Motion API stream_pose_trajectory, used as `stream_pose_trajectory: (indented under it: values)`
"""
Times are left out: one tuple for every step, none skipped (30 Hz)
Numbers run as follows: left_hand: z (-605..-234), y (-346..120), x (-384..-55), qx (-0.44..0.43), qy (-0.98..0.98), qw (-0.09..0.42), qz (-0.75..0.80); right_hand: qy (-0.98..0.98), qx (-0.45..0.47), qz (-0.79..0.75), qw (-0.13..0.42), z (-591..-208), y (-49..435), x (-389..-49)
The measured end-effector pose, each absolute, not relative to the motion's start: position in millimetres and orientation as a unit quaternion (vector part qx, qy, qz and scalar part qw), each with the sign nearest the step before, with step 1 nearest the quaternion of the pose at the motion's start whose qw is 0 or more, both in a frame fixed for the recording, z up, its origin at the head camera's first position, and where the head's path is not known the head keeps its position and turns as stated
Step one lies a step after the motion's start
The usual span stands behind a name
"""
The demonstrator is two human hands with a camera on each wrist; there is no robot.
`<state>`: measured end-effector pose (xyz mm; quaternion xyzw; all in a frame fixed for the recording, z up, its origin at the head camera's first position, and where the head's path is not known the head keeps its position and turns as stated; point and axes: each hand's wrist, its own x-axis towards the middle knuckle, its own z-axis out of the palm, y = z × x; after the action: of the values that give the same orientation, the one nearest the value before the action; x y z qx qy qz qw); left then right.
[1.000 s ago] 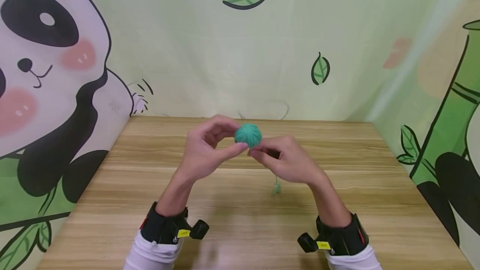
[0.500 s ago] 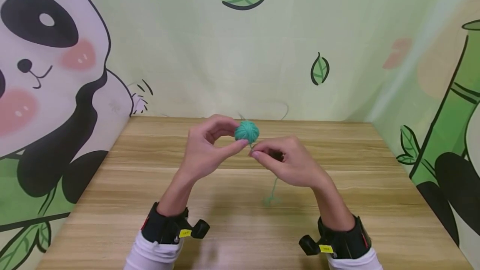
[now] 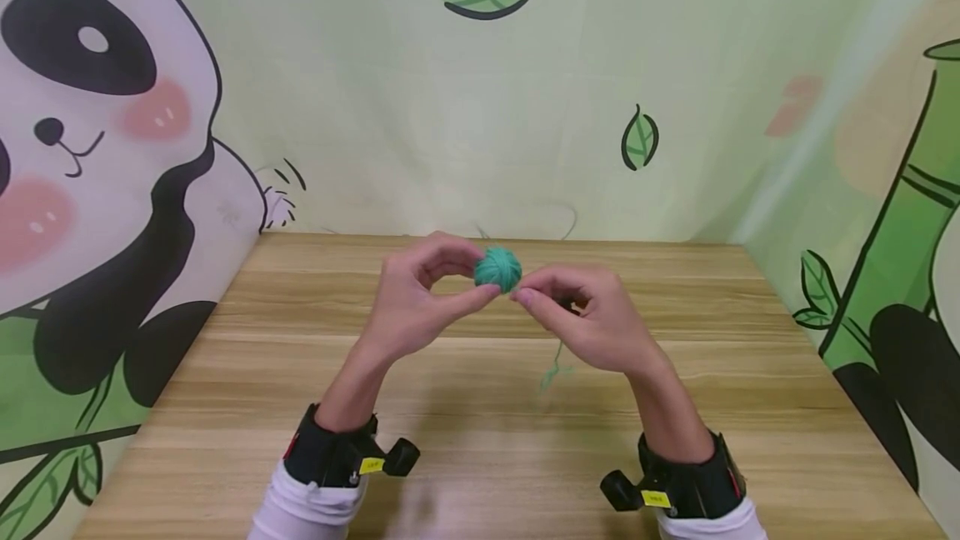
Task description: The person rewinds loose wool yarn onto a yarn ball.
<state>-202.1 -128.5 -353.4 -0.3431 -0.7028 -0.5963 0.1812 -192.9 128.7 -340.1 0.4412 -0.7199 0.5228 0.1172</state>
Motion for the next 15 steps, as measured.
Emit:
stream_pose_trajectory:
  values:
    - [-353.2,-128.3,-201.7,-0.343,-0.705,0.18,-0.594,-0.717,0.441,0.525,0.124,-340.1,128.7,-192.6]
    - [-353.1,-128.1,-201.3,-0.343,-0.707,0.178,-0.592,-0.714,0.44,0.529,0.13,-340.1,128.6,-192.2]
    - [-353.0,-128.0,-201.0,-0.343,-0.709,0.177,-0.59,-0.71,0.439,0.533,0.135,-340.2,128.6,-192.0]
    - [-353.2,-128.0,-201.0,-0.341,-0.711,0.175,-0.589,-0.706,0.439,0.538,0.141,-340.1,128.4,-191.6]
    - [-353.2,-127.8,-200.7,-0.34,-0.714,0.172,-0.587,-0.701,0.439,0.542,0.147,-340.0,128.2,-191.3]
    - [-353.5,-127.8,-200.8,-0.339,-0.716,0.17,-0.586,-0.697,0.439,0.546,0.153,-339.9,128.0,-191.2]
    - [-353.8,-127.8,-201.0,-0.339,-0.718,0.167,-0.584,-0.692,0.439,0.551,0.159,-339.8,127.8,-191.1]
    - [-354.2,-127.8,-201.2,-0.339,-0.72,0.165,-0.583,-0.687,0.439,0.555,0.164,-339.6,127.7,-191.1]
    - [-354.6,-127.8,-201.5,-0.341,-0.721,0.162,-0.581,-0.683,0.439,0.558,0.17,-339.8,127.7,-191.3]
    - [-354.9,-127.9,-201.6,-0.343,-0.721,0.157,-0.581,-0.679,0.439,0.562,0.175,-339.9,127.7,-191.6]
    - [-354.8,-127.9,-201.5,-0.347,-0.721,0.153,-0.58,-0.676,0.439,0.564,0.179,-340.1,127.8,-192.0]
    - [-355.2,-127.8,-201.8,-0.352,-0.719,0.148,-0.581,-0.674,0.438,0.566,0.183,-340.2,127.9,-192.6]
    - [-355.2,-127.8,-201.5,-0.357,-0.718,0.143,-0.58,-0.674,0.437,0.566,0.187,-340.4,128.1,-193.2]
    - [-355.1,-127.7,-201.2,-0.362,-0.716,0.137,-0.581,-0.674,0.436,0.565,0.191,-340.7,128.3,-194.0]
    - [-354.9,-127.7,-200.7,-0.368,-0.714,0.129,-0.582,-0.675,0.434,0.563,0.194,-341.1,128.3,-194.7]
